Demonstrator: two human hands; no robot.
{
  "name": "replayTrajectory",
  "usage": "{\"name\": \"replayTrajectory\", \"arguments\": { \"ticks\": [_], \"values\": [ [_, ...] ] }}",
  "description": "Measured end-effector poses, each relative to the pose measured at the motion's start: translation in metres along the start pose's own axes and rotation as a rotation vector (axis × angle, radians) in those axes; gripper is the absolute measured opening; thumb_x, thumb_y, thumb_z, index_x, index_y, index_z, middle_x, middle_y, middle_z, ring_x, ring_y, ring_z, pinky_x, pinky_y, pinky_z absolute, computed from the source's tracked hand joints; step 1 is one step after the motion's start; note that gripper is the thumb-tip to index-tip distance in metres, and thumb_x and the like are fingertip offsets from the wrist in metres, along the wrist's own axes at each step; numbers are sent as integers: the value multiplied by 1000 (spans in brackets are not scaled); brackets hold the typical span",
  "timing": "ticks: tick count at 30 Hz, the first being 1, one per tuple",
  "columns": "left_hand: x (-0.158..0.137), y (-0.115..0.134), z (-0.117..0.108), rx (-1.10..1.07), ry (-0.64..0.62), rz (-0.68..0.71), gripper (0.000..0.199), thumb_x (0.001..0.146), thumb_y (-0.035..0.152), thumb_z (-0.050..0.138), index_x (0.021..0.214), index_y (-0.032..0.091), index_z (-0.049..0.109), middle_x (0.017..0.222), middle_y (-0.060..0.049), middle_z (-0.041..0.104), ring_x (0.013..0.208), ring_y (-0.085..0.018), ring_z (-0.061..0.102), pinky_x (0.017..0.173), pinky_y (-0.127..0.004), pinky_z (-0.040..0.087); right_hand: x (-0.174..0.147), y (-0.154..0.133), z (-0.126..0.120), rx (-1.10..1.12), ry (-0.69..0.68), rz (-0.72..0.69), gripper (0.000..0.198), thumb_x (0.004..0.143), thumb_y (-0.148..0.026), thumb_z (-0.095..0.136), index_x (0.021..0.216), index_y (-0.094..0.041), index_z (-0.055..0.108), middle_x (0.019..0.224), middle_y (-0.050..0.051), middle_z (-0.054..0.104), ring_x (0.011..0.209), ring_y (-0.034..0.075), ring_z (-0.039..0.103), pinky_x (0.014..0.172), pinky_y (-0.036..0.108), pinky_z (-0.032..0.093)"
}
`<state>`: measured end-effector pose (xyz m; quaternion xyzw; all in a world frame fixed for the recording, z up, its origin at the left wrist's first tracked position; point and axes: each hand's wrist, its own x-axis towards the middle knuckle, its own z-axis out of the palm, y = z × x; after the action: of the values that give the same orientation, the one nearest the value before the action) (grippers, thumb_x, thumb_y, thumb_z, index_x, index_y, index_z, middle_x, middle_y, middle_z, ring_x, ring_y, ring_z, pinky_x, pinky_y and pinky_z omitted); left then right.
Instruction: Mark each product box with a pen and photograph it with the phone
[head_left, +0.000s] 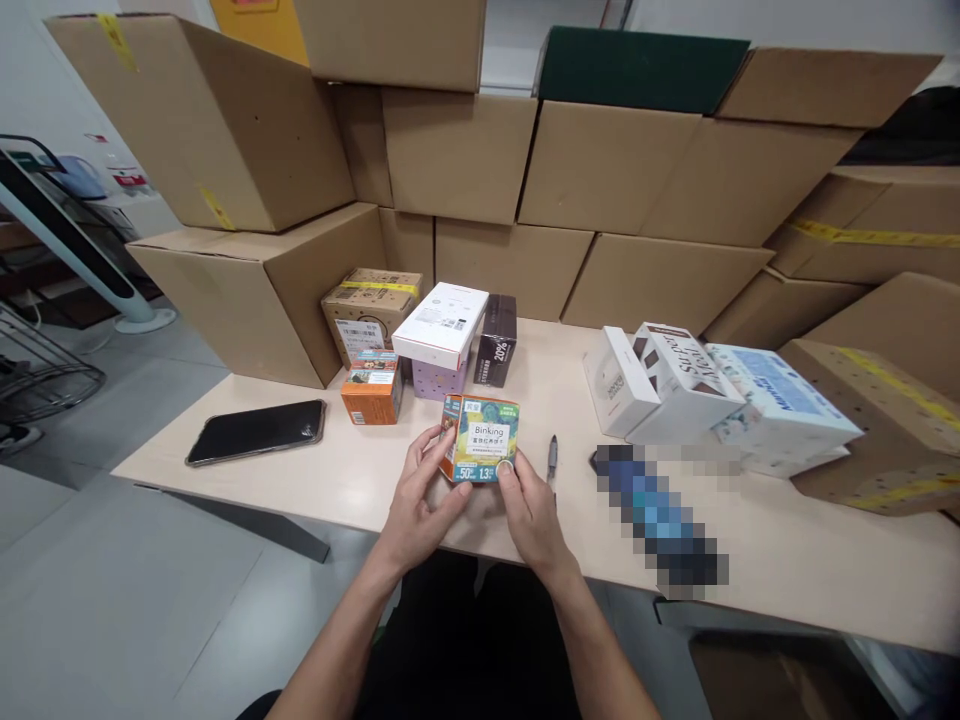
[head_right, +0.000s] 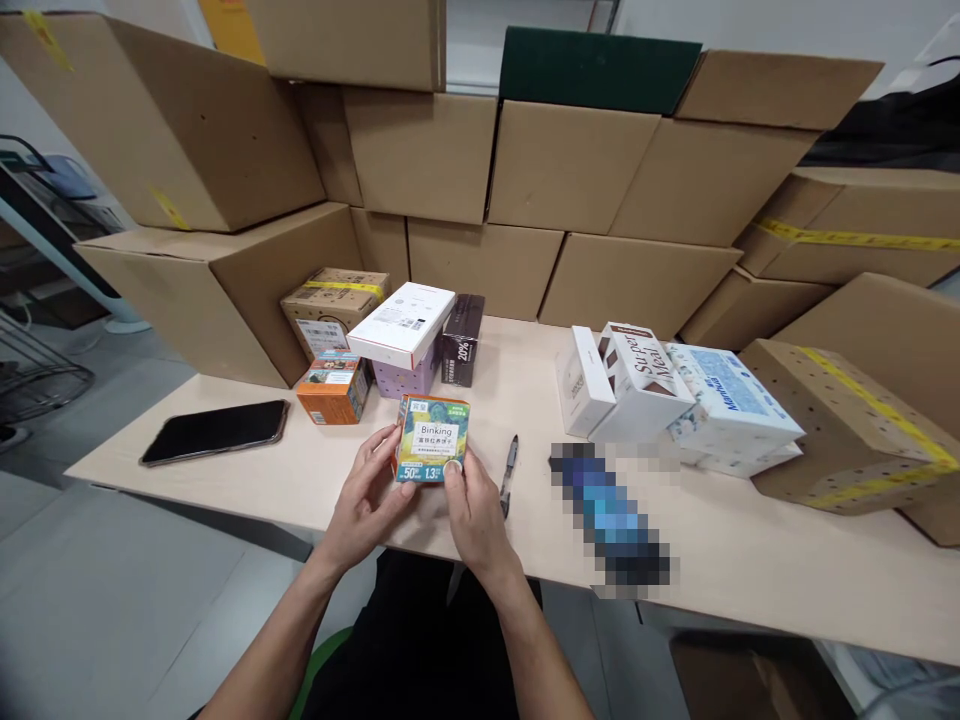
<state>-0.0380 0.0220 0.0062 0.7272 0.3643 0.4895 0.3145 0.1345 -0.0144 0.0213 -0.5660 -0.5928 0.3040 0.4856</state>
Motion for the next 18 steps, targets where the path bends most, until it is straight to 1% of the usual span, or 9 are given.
{"name": "replayTrajectory", "arguments": {
  "ticks": [2,5,7,9,11,13,16,18],
  "values": [
    [-1,0,1,0,38,3,60,88,30,66,145,31,45,147,-11,42,142,-29,38,115,-51,39,0,0,3,10,25,-15,42,101,-38,37,138,-23,50,133,8,63,120,22,60,101,41,49],
    [-5,2,2,50,135,40,57,87,28,68,141,31,49,141,-10,46,137,-28,43,112,-50,42,0,2,8,-55,129,-78,48,99,-37,41,145,-23,41,139,10,57,124,23,57,102,43,49],
    [-8,3,3,97,193,101,58,85,27,69,140,31,49,137,-11,49,134,-28,46,111,-51,43,-1,4,10,-139,185,-147,48,99,-34,40,145,-22,42,138,12,56,126,23,55,104,45,48],
    [-11,2,4,114,235,159,59,85,26,69,140,30,49,136,-12,50,131,-29,48,110,-52,43,-1,6,12,-204,213,-193,44,98,-31,38,141,-23,48,130,12,58,123,23,56,104,46,48],
    [-14,-1,5,96,269,197,60,84,26,69,140,28,47,136,-13,49,130,-30,49,109,-53,44,-1,8,12,-223,227,-199,42,98,-28,37,136,-23,53,124,12,59,119,23,57,103,46,48],
    [-16,-4,6,67,291,219,60,84,25,68,140,28,47,137,-14,49,129,-30,51,108,-54,45,-1,9,11,-218,220,-197,41,97,-26,36,133,-22,56,122,12,60,117,22,58,102,46,49],
    [-17,-7,9,32,291,229,58,85,23,67,139,27,47,133,-14,53,126,-30,54,106,-52,47,-1,11,10,-189,177,-192,43,97,-24,33,133,-21,55,124,11,61,119,22,58,104,45,48],
    [-17,-8,10,13,272,206,54,86,22,64,138,25,47,130,-14,56,124,-28,56,105,-50,48,-2,10,10,-147,179,-156,43,98,-27,32,135,-21,53,126,11,63,119,22,59,103,44,49]
  ]
}}
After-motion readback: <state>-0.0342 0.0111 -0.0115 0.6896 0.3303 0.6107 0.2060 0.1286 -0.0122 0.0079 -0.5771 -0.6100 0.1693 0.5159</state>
